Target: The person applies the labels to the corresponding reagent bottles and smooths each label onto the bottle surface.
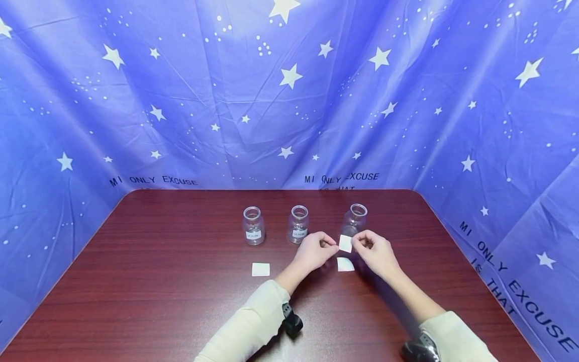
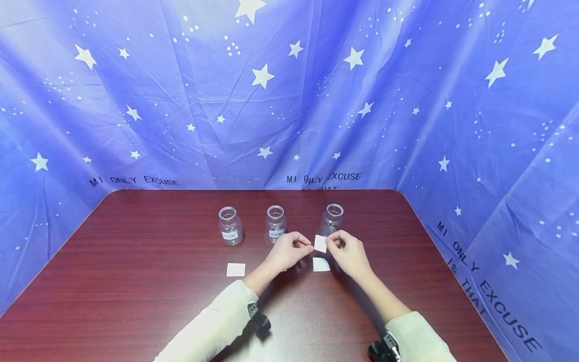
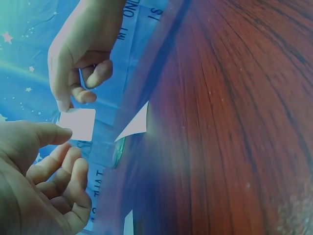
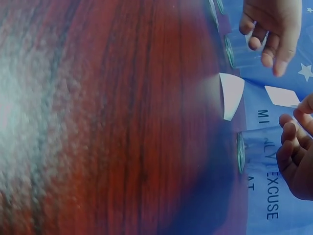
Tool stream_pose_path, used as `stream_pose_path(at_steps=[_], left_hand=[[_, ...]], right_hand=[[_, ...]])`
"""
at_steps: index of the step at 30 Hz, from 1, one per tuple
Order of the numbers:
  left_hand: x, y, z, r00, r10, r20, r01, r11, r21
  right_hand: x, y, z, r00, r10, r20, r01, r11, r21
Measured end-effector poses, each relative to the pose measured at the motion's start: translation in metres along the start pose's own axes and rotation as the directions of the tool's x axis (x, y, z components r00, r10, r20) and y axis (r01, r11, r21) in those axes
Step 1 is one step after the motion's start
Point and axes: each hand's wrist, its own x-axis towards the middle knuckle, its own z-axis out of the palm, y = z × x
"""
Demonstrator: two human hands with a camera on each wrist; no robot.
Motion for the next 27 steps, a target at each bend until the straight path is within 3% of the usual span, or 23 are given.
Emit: stream_pose_path(at_steps=[11, 18, 27], left_hand=[[0.001, 0.003, 0.001, 0.998, 0.024, -0.053, -0.03, 0.993, -0.113], [0.003, 0.0, 0.001, 0.997, -0.018, -0.07, 0.005, 0.983, -0.181], [0.002, -0.001, -0.002, 0.995, -0.055, -0.083, 0.038, 0.979, -0.201]], right_hand=[[-0.003, -0.003, 0.01, 0.996, -0.086, -0.03, 0.087, 0.996, 0.004], [-0.006, -0.007, 0.015, 0.973, -0.222, -0.063, 0.223, 0.975, 0.02], [-0.008, -0.006, 0.018, 0.95, -0.305, -0.071, 0.304, 0.952, -0.027]])
